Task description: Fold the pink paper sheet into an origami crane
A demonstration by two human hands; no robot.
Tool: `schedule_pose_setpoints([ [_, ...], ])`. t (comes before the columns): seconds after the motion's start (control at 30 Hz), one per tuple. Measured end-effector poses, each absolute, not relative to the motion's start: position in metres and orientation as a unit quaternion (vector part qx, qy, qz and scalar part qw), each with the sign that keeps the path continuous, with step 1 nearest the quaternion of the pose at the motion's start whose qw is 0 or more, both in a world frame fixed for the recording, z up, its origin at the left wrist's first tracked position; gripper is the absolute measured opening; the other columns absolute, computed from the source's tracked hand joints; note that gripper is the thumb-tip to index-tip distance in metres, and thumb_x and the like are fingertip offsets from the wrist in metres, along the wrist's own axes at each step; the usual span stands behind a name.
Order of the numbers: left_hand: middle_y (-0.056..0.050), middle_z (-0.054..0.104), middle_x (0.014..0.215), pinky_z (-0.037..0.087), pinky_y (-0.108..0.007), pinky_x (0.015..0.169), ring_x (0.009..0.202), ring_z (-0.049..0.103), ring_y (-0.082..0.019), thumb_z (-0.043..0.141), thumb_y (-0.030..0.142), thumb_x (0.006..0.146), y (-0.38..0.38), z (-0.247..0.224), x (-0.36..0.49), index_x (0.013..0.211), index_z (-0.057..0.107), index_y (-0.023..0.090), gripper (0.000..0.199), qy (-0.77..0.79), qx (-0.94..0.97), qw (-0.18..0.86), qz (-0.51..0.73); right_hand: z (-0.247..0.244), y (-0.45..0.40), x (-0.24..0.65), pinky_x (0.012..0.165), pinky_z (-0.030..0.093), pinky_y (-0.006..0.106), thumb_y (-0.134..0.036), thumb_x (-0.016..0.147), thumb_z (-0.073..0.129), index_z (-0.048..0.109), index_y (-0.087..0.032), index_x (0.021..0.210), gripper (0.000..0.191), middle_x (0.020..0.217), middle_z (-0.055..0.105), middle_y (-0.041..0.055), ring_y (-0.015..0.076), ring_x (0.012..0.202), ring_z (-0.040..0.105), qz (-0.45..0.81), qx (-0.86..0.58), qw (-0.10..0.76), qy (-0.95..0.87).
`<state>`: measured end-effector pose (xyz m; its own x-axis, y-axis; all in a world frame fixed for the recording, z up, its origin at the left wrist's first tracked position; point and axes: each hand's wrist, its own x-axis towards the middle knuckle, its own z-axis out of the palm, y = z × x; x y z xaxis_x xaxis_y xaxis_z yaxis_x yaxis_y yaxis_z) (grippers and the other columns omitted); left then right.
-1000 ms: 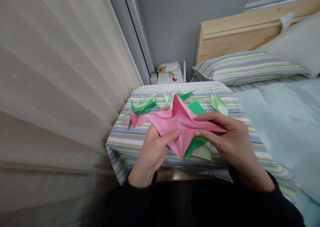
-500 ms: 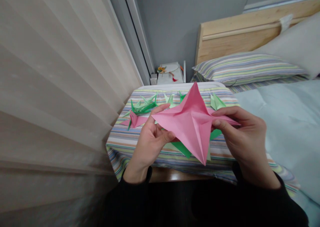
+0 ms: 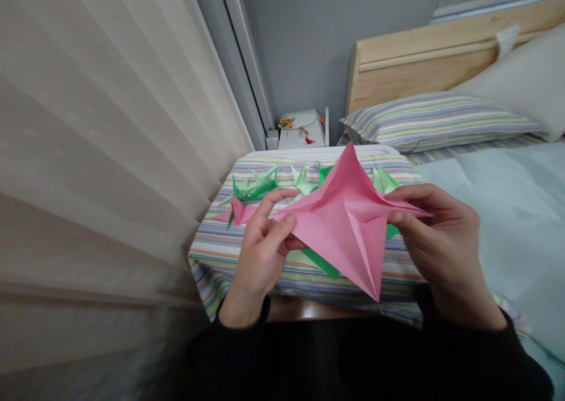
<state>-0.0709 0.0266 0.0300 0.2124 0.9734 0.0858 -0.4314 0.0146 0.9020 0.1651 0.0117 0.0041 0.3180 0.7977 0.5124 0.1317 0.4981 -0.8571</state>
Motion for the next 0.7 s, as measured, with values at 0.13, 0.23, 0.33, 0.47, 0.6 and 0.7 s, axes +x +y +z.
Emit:
schedule_pose_setpoints([
  [0.13, 0.003, 0.068, 0.073, 0.057, -0.014, 0.057, 0.058, 0.063, -0.007, 0.078, 0.021, 0.082, 0.0283, 0.0308, -0.0706, 0.115, 0.072, 0.022, 0.034, 0.308, 0.413, 0.653, 0.555, 0.0056, 0.0133, 0.1634, 0.063, 0.061, 0.028, -0.032, 0.078, 0.092, 0.081, -0.028, 0.092, 0.019, 0.086, 0.08, -0.0007, 0.0172, 0.073, 0.075, 0.271, -0.417, 0.692, -0.523],
  [0.23, 0.002, 0.071, 0.076, 0.058, -0.015, 0.057, 0.059, 0.064, -0.008, 0.076, 0.022, 0.082, 0.0286, 0.0303, -0.0714, 0.115, 0.074, 0.02, 0.033, 0.311, 0.402, 0.656, 0.558, 0.0069, 0.0148, 0.162, 0.062, 0.063, 0.028, -0.03, 0.078, 0.091, 0.081, -0.028, 0.092, 0.017, 0.085, 0.08, -0.0007, 0.0165, 0.07, 0.075, 0.28, -0.413, 0.695, -0.517],
  [0.33, 0.002, 0.073, 0.076, 0.059, -0.015, 0.059, 0.058, 0.064, -0.007, 0.076, 0.021, 0.082, 0.0288, 0.0294, -0.0717, 0.115, 0.075, 0.02, 0.033, 0.315, 0.398, 0.651, 0.564, 0.0076, 0.016, 0.1621, 0.062, 0.064, 0.028, -0.027, 0.075, 0.093, 0.081, -0.028, 0.093, 0.022, 0.085, 0.08, -0.001, 0.0164, 0.068, 0.074, 0.268, -0.426, 0.693, -0.515],
  [0.47, 0.0, 0.077, 0.084, 0.063, -0.019, 0.063, 0.063, 0.071, -0.01, 0.075, 0.024, 0.086, 0.0293, 0.0295, -0.0723, 0.122, 0.073, 0.02, 0.036, 0.306, 0.393, 0.666, 0.556, 0.0062, 0.0182, 0.1637, 0.056, 0.063, 0.027, -0.026, 0.073, 0.092, 0.08, -0.026, 0.095, 0.025, 0.083, 0.079, -0.0007, 0.0161, 0.064, 0.073, 0.256, -0.455, 0.691, -0.501],
  [0.6, -0.002, 0.079, 0.09, 0.067, -0.027, 0.071, 0.075, 0.078, -0.016, 0.073, 0.03, 0.089, 0.0279, 0.0314, -0.0745, 0.125, 0.07, 0.022, 0.037, 0.296, 0.4, 0.671, 0.549, 0.0048, 0.0206, 0.1651, 0.054, 0.062, 0.026, -0.024, 0.072, 0.092, 0.08, -0.025, 0.095, 0.025, 0.081, 0.079, -0.0012, 0.0152, 0.06, 0.072, 0.274, -0.458, 0.693, -0.484],
  [0.7, -0.002, 0.078, 0.087, 0.066, -0.025, 0.068, 0.07, 0.074, -0.014, 0.082, 0.03, 0.083, 0.0266, 0.0316, -0.0753, 0.128, 0.07, 0.021, 0.047, 0.288, 0.436, 0.659, 0.541, 0.0043, 0.0215, 0.1658, 0.056, 0.063, 0.027, -0.024, 0.071, 0.092, 0.08, -0.026, 0.092, 0.024, 0.081, 0.079, -0.0017, 0.015, 0.059, 0.071, 0.275, -0.456, 0.694, -0.486],
])
